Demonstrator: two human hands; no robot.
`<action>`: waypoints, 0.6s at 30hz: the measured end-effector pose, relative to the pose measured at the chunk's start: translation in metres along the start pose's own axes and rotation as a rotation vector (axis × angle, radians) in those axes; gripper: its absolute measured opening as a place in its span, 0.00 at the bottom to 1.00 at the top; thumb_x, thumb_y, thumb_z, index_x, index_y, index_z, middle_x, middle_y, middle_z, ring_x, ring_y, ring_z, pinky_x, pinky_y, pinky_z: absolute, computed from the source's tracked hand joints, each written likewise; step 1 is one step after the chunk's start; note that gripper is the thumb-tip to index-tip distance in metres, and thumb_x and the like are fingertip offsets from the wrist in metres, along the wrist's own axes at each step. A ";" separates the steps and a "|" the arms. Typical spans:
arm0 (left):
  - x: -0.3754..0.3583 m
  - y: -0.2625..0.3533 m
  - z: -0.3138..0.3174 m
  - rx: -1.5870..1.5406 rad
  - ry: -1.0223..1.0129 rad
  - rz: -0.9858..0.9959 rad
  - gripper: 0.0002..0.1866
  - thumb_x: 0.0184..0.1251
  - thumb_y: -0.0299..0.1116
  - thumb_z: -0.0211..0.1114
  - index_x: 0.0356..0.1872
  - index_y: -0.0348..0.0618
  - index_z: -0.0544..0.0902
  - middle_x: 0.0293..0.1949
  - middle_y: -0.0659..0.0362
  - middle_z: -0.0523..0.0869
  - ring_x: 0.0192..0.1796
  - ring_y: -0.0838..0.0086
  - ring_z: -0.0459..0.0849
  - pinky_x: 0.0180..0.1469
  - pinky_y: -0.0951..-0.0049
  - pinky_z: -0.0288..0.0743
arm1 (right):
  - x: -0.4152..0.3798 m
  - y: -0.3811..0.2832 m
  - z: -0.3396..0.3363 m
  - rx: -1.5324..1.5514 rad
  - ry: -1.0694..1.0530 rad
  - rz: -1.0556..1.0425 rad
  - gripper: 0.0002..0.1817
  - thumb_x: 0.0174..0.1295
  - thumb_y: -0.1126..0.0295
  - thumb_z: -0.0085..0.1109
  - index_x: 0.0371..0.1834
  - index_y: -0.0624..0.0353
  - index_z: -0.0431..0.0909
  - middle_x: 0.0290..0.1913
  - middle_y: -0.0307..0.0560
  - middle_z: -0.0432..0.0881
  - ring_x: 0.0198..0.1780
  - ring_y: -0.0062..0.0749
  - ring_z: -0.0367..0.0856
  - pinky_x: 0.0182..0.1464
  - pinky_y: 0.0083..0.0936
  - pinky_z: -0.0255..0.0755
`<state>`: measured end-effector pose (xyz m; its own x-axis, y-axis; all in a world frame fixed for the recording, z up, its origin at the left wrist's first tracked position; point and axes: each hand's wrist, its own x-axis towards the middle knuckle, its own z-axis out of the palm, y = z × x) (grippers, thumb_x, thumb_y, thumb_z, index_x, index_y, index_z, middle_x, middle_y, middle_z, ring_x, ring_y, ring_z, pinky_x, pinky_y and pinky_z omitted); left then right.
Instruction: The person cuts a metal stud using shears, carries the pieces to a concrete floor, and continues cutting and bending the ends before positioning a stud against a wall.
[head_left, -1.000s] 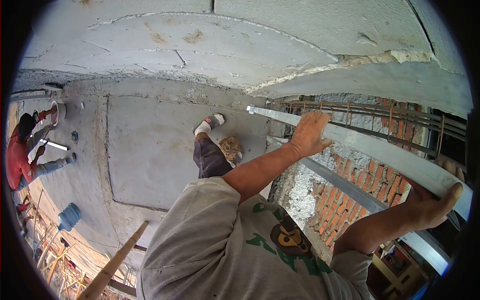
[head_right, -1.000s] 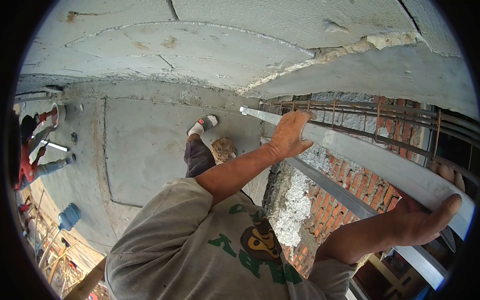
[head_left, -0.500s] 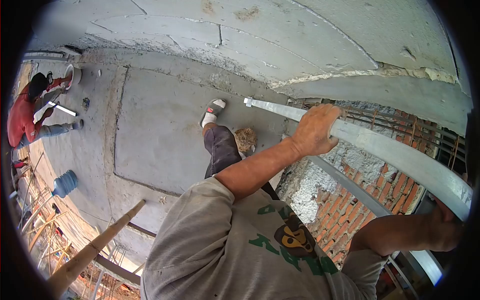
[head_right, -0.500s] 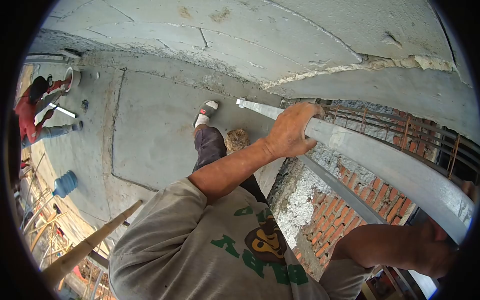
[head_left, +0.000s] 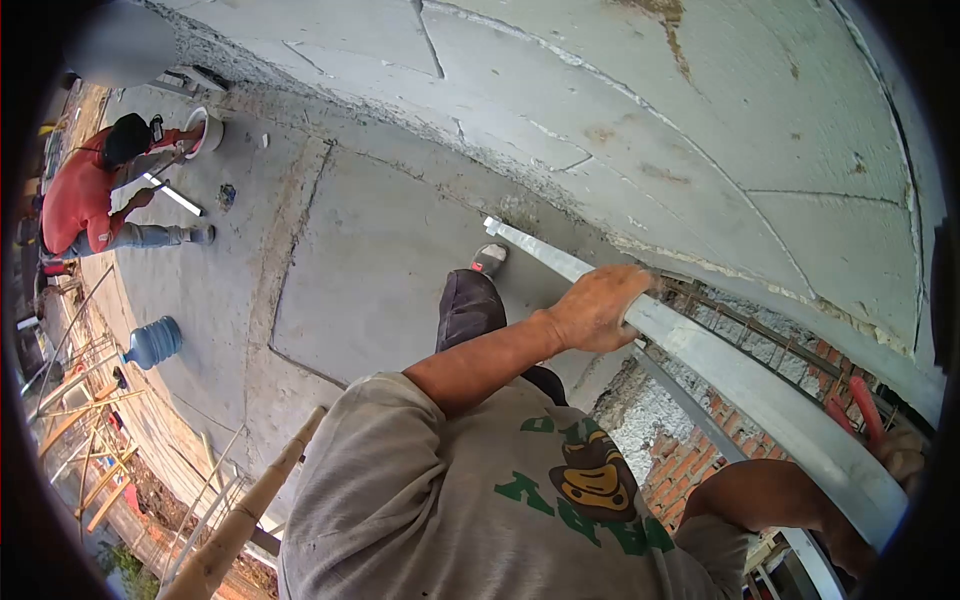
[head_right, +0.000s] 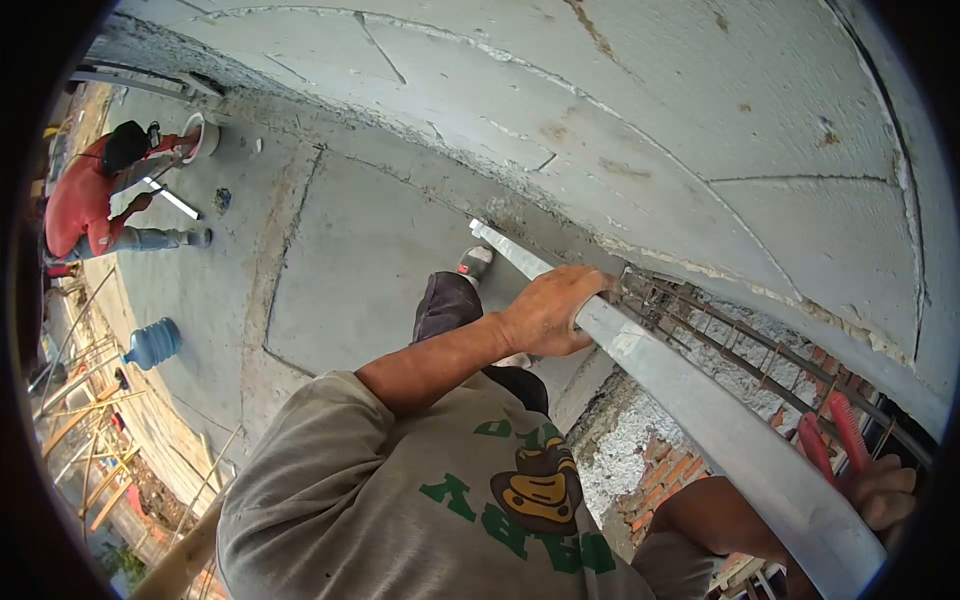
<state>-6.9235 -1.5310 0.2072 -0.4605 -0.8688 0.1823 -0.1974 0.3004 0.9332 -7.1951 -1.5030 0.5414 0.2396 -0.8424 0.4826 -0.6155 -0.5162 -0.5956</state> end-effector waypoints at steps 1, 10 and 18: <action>-0.003 -0.003 -0.013 0.007 0.009 -0.010 0.30 0.47 0.31 0.71 0.54 0.41 0.71 0.46 0.48 0.79 0.52 0.50 0.79 0.57 0.56 0.72 | 0.009 -0.006 0.006 -0.022 -0.027 -0.002 0.30 0.57 0.43 0.50 0.36 0.67 0.69 0.28 0.50 0.72 0.26 0.37 0.71 0.28 0.30 0.67; -0.026 -0.018 -0.115 0.093 -0.029 -0.005 0.31 0.47 0.33 0.72 0.55 0.42 0.71 0.44 0.48 0.79 0.50 0.51 0.79 0.55 0.55 0.72 | 0.063 -0.045 0.053 -0.230 -0.247 0.023 0.27 0.52 0.48 0.47 0.26 0.68 0.66 0.22 0.50 0.64 0.26 0.36 0.63 0.32 0.33 0.59; -0.065 -0.046 -0.150 0.121 0.002 -0.129 0.32 0.44 0.33 0.73 0.55 0.42 0.72 0.44 0.49 0.80 0.50 0.50 0.79 0.55 0.56 0.73 | 0.058 -0.024 0.149 0.244 0.055 -0.100 0.23 0.45 0.53 0.45 0.29 0.66 0.63 0.24 0.50 0.65 0.27 0.35 0.63 0.31 0.35 0.61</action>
<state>-6.7546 -1.5471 0.1985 -0.4233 -0.9037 0.0640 -0.3577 0.2316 0.9047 -7.0550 -1.5628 0.4882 0.2444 -0.7792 0.5771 -0.3904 -0.6239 -0.6770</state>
